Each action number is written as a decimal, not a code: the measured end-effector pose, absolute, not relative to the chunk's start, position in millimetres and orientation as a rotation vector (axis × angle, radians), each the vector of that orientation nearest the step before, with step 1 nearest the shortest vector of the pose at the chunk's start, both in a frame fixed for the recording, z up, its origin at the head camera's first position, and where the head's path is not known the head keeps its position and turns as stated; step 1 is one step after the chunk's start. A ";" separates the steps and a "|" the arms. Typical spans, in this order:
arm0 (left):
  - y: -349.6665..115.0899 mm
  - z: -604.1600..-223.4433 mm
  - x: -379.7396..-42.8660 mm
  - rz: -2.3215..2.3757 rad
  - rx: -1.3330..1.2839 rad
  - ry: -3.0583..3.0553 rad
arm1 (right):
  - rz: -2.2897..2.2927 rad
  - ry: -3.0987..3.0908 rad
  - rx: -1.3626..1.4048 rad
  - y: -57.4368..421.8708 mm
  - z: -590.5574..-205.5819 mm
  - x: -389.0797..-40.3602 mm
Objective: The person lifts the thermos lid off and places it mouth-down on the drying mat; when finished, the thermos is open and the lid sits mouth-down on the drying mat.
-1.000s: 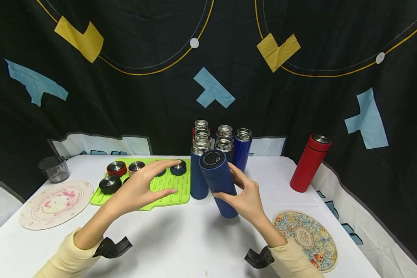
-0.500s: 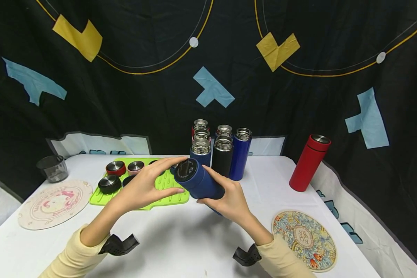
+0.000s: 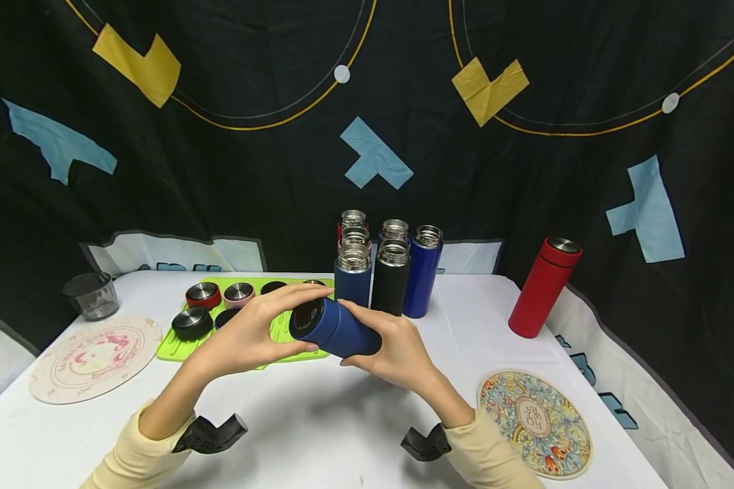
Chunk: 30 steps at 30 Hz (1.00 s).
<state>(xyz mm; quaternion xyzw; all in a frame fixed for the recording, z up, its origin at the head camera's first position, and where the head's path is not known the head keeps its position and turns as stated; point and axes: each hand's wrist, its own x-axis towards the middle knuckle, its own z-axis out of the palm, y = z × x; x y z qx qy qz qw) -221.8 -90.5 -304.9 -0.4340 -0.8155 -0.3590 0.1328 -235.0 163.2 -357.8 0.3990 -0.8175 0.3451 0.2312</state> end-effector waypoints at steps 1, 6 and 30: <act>-90.5 -305.3 -221.2 -1.038 -1.258 -2.363 | 0.945 -2.253 1.106 163.4 -357.7 -234.7; -90.3 -306.7 -217.7 -1.014 -1.247 -2.309 | 0.982 -2.266 1.164 165.1 -356.5 -234.4; -89.7 -309.5 -213.6 -1.110 -1.183 -2.218 | 1.117 -2.163 1.220 171.2 -354.8 -236.6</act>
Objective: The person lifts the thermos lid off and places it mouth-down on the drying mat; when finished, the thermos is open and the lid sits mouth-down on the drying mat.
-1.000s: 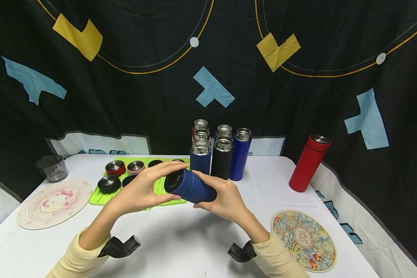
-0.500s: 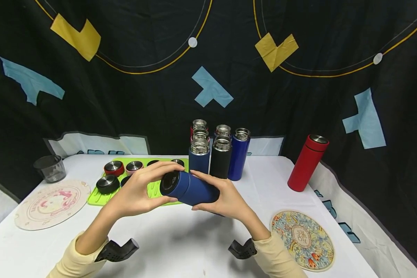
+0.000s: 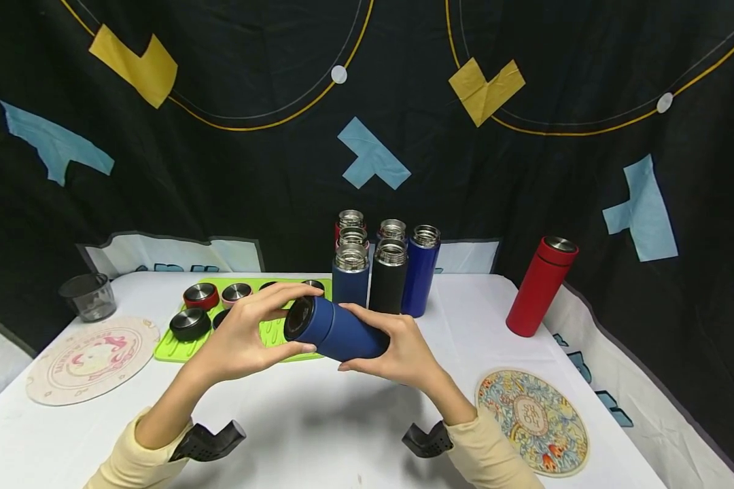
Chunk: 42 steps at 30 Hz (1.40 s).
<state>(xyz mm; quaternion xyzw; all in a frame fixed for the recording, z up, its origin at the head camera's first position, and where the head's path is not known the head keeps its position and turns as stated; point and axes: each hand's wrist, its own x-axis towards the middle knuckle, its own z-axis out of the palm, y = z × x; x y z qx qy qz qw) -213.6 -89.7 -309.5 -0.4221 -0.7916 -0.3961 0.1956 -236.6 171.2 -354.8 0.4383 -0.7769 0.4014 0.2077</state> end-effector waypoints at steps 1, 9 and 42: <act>-89.0 -310.0 -213.7 -1.114 -1.153 -2.231 | 1.096 -2.158 1.209 170.6 -355.3 -236.2; -85.3 -310.8 -212.8 -1.106 -0.959 -2.369 | 0.871 -2.109 1.120 168.4 -356.8 -234.9; -92.1 -307.3 -215.8 -1.081 -1.150 -2.378 | 0.784 -2.165 1.154 176.4 -345.6 -229.5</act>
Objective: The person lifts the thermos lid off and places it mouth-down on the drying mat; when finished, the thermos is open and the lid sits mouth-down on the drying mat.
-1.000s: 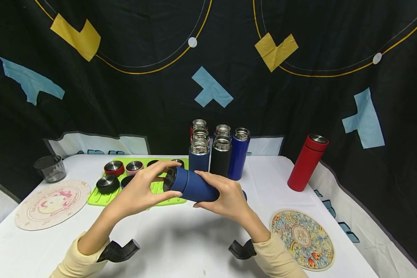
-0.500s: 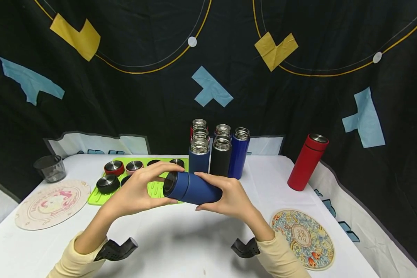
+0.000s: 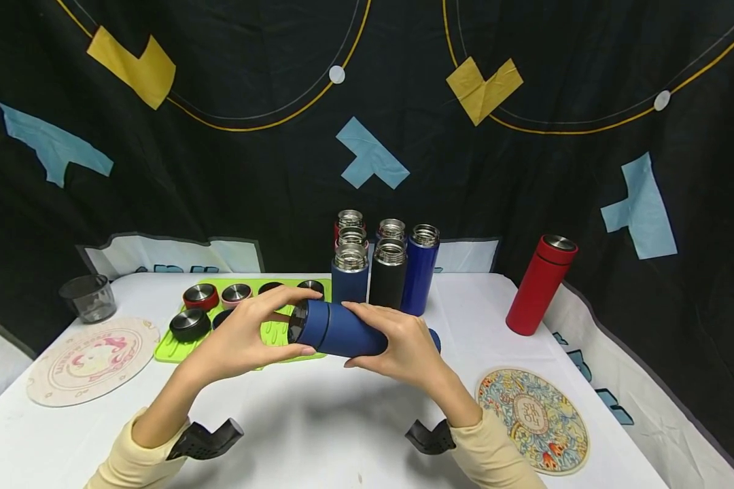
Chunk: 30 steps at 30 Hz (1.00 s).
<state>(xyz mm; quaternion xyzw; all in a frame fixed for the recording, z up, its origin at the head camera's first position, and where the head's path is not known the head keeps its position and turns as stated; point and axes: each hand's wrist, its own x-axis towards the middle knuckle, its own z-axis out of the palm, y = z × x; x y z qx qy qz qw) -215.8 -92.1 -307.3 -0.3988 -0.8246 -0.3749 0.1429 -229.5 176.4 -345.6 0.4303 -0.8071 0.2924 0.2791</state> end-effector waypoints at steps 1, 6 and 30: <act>-92.4 -307.1 -215.7 -1.073 -1.182 -2.374 | 0.808 -2.175 1.166 177.1 -345.8 -229.7; -93.2 -305.2 -215.0 -1.042 -1.332 -2.323 | 0.963 -2.253 1.216 179.8 -344.2 -228.3; -91.5 -309.2 -216.0 -1.114 -1.096 -2.460 | 0.689 -2.170 1.119 175.3 -345.4 -226.8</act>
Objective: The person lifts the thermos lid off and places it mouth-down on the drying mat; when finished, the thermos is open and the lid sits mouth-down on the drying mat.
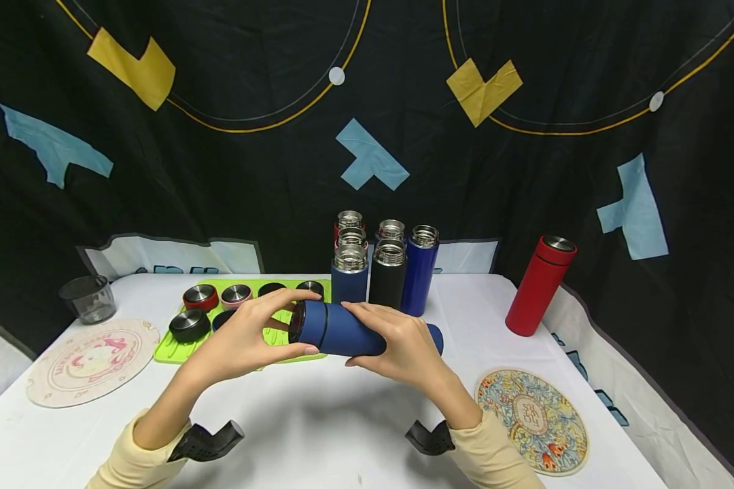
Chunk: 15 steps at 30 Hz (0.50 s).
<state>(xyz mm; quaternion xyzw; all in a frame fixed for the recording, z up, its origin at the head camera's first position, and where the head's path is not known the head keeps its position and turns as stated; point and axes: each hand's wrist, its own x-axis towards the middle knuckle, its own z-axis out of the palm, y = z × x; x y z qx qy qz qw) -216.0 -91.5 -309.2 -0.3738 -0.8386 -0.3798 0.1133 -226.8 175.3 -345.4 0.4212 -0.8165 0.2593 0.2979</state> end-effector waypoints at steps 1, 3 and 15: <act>-92.1 -309.3 -216.3 -1.100 -1.111 -2.457 | 0.702 -2.173 1.125 175.7 -345.1 -226.9; -93.2 -309.0 -216.5 -1.075 -1.150 -2.445 | 0.749 -2.190 1.145 176.8 -344.5 -227.1; -95.8 -302.7 -213.4 -1.028 -1.360 -2.303 | 1.041 -2.317 1.213 182.7 -341.6 -227.9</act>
